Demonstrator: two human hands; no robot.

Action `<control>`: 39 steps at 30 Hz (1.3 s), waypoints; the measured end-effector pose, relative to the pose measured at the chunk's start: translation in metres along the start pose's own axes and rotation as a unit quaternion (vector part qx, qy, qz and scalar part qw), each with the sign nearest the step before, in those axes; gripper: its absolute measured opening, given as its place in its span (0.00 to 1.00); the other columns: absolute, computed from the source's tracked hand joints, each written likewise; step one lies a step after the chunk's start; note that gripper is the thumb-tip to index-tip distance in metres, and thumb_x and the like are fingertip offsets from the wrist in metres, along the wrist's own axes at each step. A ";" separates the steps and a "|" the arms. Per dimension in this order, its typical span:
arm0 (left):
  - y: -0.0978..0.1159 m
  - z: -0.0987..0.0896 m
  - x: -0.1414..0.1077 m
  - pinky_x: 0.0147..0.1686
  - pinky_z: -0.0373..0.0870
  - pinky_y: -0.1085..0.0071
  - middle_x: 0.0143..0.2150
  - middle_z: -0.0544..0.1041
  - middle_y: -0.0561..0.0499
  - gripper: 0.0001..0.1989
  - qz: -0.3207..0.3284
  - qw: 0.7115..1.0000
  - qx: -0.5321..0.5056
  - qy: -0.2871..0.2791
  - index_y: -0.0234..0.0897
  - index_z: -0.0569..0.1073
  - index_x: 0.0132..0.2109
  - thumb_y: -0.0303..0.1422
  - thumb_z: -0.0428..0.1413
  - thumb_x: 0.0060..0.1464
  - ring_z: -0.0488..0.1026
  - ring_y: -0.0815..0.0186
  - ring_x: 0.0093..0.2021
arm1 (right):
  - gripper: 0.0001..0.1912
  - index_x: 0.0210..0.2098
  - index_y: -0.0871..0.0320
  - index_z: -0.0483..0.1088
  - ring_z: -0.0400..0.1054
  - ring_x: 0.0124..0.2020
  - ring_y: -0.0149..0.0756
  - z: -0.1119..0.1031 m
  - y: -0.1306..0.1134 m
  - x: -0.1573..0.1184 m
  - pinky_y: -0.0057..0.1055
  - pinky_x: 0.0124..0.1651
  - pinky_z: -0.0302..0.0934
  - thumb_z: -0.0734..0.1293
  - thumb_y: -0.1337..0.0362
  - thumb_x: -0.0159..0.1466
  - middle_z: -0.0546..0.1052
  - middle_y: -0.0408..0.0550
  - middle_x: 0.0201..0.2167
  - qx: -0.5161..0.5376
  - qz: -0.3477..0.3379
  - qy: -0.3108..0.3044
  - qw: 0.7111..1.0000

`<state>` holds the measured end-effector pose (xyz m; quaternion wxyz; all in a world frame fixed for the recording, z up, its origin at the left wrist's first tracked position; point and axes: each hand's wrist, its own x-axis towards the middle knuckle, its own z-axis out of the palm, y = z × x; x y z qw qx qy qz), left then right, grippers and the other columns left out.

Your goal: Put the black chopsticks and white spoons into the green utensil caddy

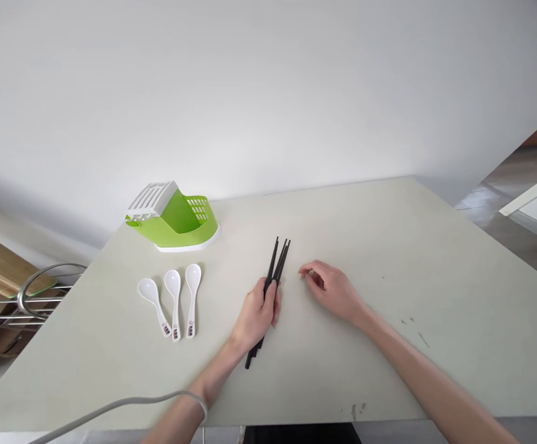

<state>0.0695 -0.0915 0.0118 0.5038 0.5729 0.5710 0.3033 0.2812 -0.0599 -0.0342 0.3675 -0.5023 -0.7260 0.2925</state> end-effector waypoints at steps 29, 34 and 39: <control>-0.007 -0.098 -0.015 0.65 0.66 0.52 0.61 0.77 0.43 0.15 0.202 0.886 0.304 0.285 0.41 0.73 0.57 0.41 0.53 0.69 0.71 0.53 0.65 | 0.06 0.39 0.53 0.70 0.69 0.24 0.33 -0.004 0.005 0.001 0.33 0.33 0.63 0.62 0.62 0.68 0.80 0.45 0.35 0.026 0.085 0.133 0.987; -0.035 -0.137 -0.027 0.71 0.55 0.45 0.67 0.69 0.35 0.25 0.147 0.835 0.388 0.362 0.36 0.69 0.62 0.47 0.53 0.66 0.62 0.47 0.71 | 0.06 0.38 0.53 0.70 0.69 0.25 0.33 -0.003 0.003 0.000 0.33 0.34 0.63 0.61 0.62 0.68 0.80 0.46 0.38 0.028 0.084 0.134 0.987; -0.061 -0.147 -0.041 0.72 0.47 0.38 0.76 0.52 0.27 0.47 -0.002 0.842 0.401 0.361 0.29 0.54 0.73 0.57 0.55 0.59 0.45 0.39 0.78 | 0.07 0.39 0.53 0.70 0.69 0.25 0.34 -0.003 0.003 0.000 0.34 0.34 0.63 0.61 0.61 0.68 0.80 0.47 0.36 0.021 0.082 0.131 0.988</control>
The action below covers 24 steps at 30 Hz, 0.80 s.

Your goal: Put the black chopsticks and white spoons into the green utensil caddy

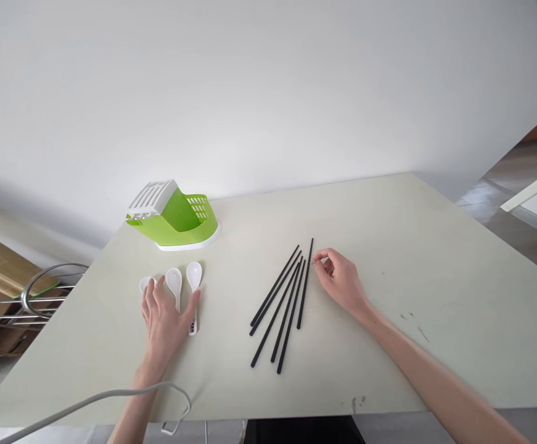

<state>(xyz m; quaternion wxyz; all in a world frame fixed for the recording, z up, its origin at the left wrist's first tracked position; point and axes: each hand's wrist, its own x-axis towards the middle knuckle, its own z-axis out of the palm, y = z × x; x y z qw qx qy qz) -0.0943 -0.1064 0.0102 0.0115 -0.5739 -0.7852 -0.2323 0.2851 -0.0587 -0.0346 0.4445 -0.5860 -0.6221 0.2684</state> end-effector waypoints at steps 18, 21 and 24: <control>-0.011 -0.013 -0.016 0.73 0.45 0.38 0.74 0.54 0.20 0.59 -0.103 0.994 0.030 -0.007 0.19 0.48 0.75 0.63 0.53 0.54 0.46 0.36 0.77 | 0.07 0.39 0.53 0.71 0.68 0.25 0.34 -0.001 0.001 0.001 0.33 0.34 0.62 0.61 0.61 0.67 0.79 0.45 0.33 0.000 -0.007 -0.012 1.000; -0.020 -0.016 -0.013 0.72 0.46 0.38 0.71 0.62 0.22 0.55 -0.091 0.994 0.049 -0.040 0.21 0.53 0.73 0.62 0.50 0.56 0.56 0.36 0.74 | 0.07 0.38 0.53 0.71 0.68 0.25 0.34 -0.001 0.000 0.001 0.33 0.33 0.62 0.61 0.60 0.67 0.79 0.46 0.32 -0.002 -0.009 -0.013 1.000; -0.026 -0.019 -0.011 0.71 0.50 0.39 0.71 0.65 0.27 0.48 -0.064 0.993 0.026 -0.091 0.28 0.51 0.75 0.59 0.49 0.60 0.72 0.40 0.64 | 0.08 0.38 0.53 0.71 0.68 0.25 0.35 -0.001 0.000 0.001 0.33 0.32 0.62 0.61 0.60 0.67 0.79 0.46 0.32 -0.004 -0.004 -0.014 1.000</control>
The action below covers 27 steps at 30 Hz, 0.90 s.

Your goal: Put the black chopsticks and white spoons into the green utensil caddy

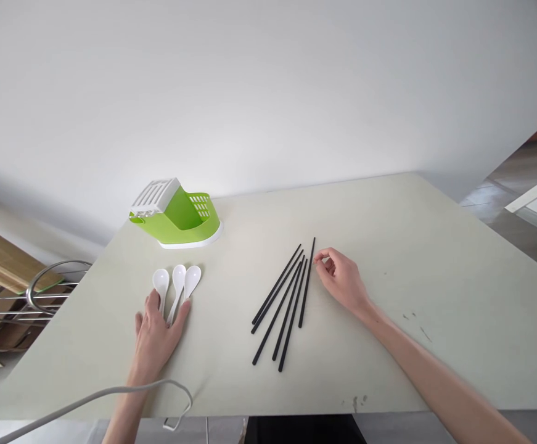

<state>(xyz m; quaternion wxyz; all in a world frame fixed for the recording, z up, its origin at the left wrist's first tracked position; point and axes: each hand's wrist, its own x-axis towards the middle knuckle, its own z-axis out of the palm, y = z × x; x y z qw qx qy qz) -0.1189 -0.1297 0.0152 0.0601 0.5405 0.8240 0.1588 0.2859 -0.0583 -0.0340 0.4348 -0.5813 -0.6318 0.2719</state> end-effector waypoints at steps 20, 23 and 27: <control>0.020 -0.011 0.002 0.58 0.68 0.48 0.54 0.78 0.36 0.34 -0.001 0.999 0.045 0.007 0.34 0.71 0.59 0.56 0.50 0.59 0.74 0.43 0.57 | 0.08 0.38 0.53 0.71 0.68 0.24 0.35 -0.001 0.000 0.000 0.33 0.31 0.61 0.62 0.59 0.67 0.79 0.46 0.32 0.006 0.010 -0.003 1.000; 0.023 -0.012 0.005 0.56 0.68 0.47 0.50 0.79 0.36 0.28 -0.003 0.997 0.074 -0.023 0.36 0.73 0.49 0.56 0.46 0.61 0.76 0.42 0.52 | 0.08 0.38 0.53 0.71 0.68 0.24 0.34 0.000 0.002 0.000 0.33 0.31 0.61 0.62 0.59 0.68 0.79 0.46 0.32 0.006 0.006 -0.002 1.000; 0.028 -0.011 0.006 0.52 0.70 0.48 0.45 0.80 0.36 0.24 0.040 0.990 0.129 -0.045 0.39 0.71 0.42 0.52 0.40 0.64 0.77 0.42 0.48 | 0.08 0.38 0.53 0.71 0.68 0.25 0.35 0.001 0.003 0.000 0.33 0.32 0.61 0.62 0.60 0.68 0.79 0.46 0.32 0.001 0.001 0.001 1.000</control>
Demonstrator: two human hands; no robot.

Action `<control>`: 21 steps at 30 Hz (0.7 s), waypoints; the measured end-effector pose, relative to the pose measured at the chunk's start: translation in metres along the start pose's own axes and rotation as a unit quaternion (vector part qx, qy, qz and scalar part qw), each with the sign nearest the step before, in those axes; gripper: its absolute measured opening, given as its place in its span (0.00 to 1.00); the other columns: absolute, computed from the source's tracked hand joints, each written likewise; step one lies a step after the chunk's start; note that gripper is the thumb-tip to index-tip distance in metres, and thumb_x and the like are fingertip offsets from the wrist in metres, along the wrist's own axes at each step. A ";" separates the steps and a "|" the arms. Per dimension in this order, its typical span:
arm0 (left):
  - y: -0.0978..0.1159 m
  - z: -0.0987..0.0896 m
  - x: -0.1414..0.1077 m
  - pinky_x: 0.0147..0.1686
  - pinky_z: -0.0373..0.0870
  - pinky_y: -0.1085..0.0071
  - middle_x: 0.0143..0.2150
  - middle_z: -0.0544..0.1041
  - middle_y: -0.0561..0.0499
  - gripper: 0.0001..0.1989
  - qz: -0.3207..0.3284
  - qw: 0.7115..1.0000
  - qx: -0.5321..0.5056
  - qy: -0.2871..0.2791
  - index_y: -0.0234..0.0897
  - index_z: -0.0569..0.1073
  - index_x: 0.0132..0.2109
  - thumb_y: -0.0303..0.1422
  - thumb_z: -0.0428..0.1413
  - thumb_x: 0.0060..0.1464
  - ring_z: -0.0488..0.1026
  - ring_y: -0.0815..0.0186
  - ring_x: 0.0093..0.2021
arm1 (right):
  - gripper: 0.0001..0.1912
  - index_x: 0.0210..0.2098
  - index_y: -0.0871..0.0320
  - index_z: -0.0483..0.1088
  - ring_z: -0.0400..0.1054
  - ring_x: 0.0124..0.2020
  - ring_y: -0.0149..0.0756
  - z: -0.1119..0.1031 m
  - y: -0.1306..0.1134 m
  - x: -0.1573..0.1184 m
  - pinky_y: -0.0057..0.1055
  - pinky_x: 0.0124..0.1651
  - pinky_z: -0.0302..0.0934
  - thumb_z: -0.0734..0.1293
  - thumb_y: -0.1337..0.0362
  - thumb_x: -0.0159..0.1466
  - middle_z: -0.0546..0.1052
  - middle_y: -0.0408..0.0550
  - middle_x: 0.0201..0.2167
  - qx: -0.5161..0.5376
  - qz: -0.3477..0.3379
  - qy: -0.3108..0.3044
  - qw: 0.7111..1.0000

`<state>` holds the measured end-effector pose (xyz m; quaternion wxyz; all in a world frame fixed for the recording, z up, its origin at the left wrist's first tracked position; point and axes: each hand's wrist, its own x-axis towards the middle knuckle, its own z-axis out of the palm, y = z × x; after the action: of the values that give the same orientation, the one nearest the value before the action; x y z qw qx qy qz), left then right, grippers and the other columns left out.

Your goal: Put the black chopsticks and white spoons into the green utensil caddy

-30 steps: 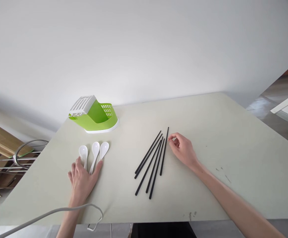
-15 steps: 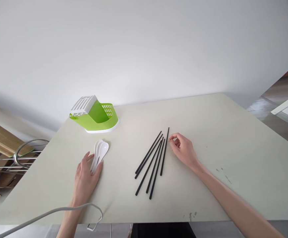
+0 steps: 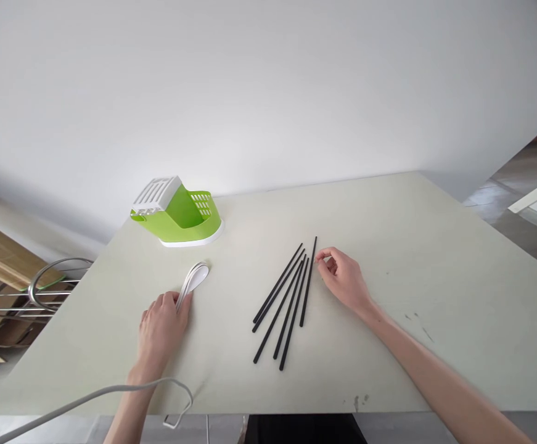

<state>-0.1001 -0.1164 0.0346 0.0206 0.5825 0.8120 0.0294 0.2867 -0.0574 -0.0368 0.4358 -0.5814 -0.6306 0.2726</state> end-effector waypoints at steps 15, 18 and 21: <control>0.037 0.001 -0.018 0.30 0.62 0.67 0.25 0.66 0.56 0.21 0.050 0.962 -0.266 -0.046 0.44 0.59 0.35 0.54 0.42 0.69 0.66 0.62 0.26 | 0.07 0.37 0.53 0.71 0.68 0.25 0.35 -0.001 -0.004 -0.001 0.34 0.34 0.62 0.62 0.60 0.68 0.77 0.45 0.30 0.015 0.011 -0.011 1.000; 0.070 0.001 -0.027 0.30 0.62 0.69 0.25 0.62 0.58 0.22 0.085 0.901 -0.408 -0.120 0.43 0.61 0.36 0.56 0.45 0.68 0.61 0.67 0.25 | 0.07 0.38 0.53 0.71 0.68 0.26 0.35 -0.003 -0.006 -0.001 0.34 0.33 0.63 0.64 0.58 0.68 0.77 0.46 0.31 0.079 0.036 -0.036 0.996; 0.110 0.004 -0.034 0.26 0.58 0.72 0.25 0.59 0.61 0.22 0.109 0.844 -0.486 -0.196 0.42 0.62 0.39 0.56 0.49 0.66 0.57 0.70 0.24 | 0.11 0.41 0.53 0.71 0.69 0.28 0.34 -0.005 -0.010 0.001 0.34 0.32 0.64 0.65 0.52 0.70 0.79 0.49 0.40 0.192 0.047 -0.059 0.979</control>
<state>0.0150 -0.1129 0.0380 0.4565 0.5765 0.6036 0.3081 0.2860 -0.0594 -0.0259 0.4880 -0.4988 -0.5633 0.4424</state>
